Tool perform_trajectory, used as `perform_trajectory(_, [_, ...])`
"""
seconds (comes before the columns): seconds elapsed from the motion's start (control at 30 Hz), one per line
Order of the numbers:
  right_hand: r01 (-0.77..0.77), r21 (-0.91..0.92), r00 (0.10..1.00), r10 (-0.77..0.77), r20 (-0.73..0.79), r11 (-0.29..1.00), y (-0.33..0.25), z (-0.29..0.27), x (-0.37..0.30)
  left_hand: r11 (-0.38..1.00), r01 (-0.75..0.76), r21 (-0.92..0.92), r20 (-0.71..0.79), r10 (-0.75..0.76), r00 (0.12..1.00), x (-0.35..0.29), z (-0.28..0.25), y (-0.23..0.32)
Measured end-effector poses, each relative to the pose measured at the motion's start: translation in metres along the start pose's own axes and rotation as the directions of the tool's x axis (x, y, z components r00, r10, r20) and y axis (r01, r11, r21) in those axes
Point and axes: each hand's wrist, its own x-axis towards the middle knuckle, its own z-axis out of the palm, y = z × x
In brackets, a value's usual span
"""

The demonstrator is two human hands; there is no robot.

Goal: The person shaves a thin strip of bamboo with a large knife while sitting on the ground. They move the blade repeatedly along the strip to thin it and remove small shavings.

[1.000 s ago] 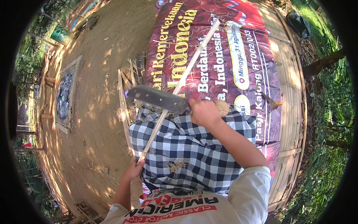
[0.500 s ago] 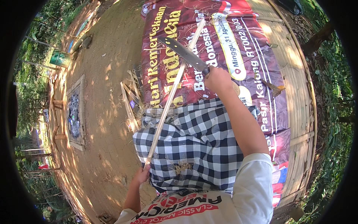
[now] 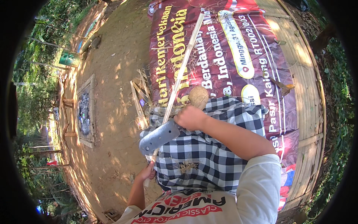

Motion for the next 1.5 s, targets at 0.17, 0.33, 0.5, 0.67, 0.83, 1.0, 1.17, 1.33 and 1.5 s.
perform_trajectory(0.17, [-0.096, 0.096, 0.995, 0.092, 0.048, 0.991, 0.006, 0.006, -0.004, 0.963, -0.136, 0.234, -0.162, 0.177, 0.971, -0.010, 0.011, 0.003])
perform_trajectory(0.33, [-0.370, 0.118, 0.926, 0.375, -0.029, 0.922, 0.049, -0.004, -0.004, 0.953, -0.192, 0.233, -0.404, 0.274, 0.873, -0.006, 0.026, -0.018])
perform_trajectory(0.5, [-0.617, 0.301, 0.770, 0.636, 0.042, 0.727, 0.071, -0.019, -0.016, 0.965, -0.219, 0.142, -0.292, 0.252, 0.923, -0.002, 0.015, -0.012])
perform_trajectory(0.67, [-0.440, 0.275, 0.893, 0.448, 0.035, 0.855, 0.038, -0.011, -0.008, 0.972, -0.224, -0.072, -0.219, 0.204, 0.954, -0.001, 0.017, -0.008])
perform_trajectory(0.83, [-0.146, 0.158, 0.984, 0.127, 0.128, 0.977, 0.021, -0.008, 0.002, 0.972, -0.180, -0.151, -0.127, 0.162, 0.979, 0.008, 0.005, -0.021])
perform_trajectory(1.0, [-0.238, 0.120, 0.971, 0.232, 0.058, 0.964, 0.048, 0.000, -0.004, 0.963, -0.159, -0.217, -0.103, 0.139, 0.985, 0.006, 0.010, -0.016])
perform_trajectory(1.17, [-0.269, 0.061, 0.963, 0.270, -0.008, 0.961, 0.057, 0.000, -0.008, 0.948, -0.203, -0.244, -0.076, 0.190, 0.979, 0.005, 0.012, -0.012])
perform_trajectory(1.33, [-0.365, 0.005, 0.930, 0.364, -0.055, 0.931, 0.066, -0.004, -0.019, 0.942, -0.145, -0.301, -0.055, 0.134, 0.989, 0.007, 0.011, -0.018])
perform_trajectory(1.5, [-0.515, -0.020, 0.855, 0.511, -0.084, 0.857, 0.072, -0.020, -0.026, 0.941, -0.217, -0.261, -0.080, 0.203, 0.976, -0.006, 0.019, -0.008])
